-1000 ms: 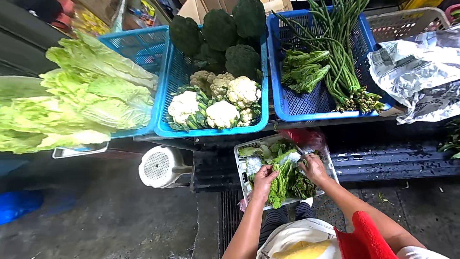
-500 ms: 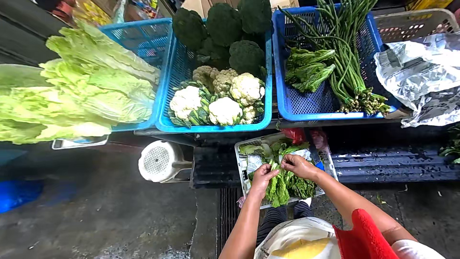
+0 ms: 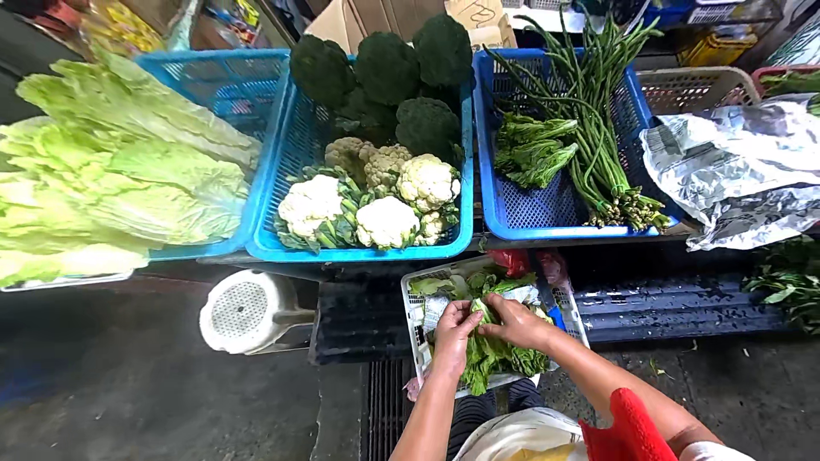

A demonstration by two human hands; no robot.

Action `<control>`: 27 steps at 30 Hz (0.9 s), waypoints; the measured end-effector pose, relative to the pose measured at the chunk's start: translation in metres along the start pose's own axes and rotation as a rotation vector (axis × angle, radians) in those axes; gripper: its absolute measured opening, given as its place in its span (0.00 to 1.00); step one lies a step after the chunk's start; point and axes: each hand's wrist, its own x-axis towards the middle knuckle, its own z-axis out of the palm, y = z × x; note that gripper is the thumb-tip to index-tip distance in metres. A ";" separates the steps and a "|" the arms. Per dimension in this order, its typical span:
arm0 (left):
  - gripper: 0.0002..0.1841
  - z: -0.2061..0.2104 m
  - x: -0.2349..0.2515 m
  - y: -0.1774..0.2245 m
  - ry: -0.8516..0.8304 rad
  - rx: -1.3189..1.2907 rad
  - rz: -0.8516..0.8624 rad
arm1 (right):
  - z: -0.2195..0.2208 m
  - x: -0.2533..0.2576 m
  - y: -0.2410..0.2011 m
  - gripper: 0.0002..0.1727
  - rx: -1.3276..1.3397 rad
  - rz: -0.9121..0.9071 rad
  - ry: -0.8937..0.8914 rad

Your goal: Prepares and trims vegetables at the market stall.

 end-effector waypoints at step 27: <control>0.17 -0.066 0.106 -0.106 -0.079 0.982 -0.268 | 0.000 -0.018 0.181 0.37 -0.091 0.752 0.360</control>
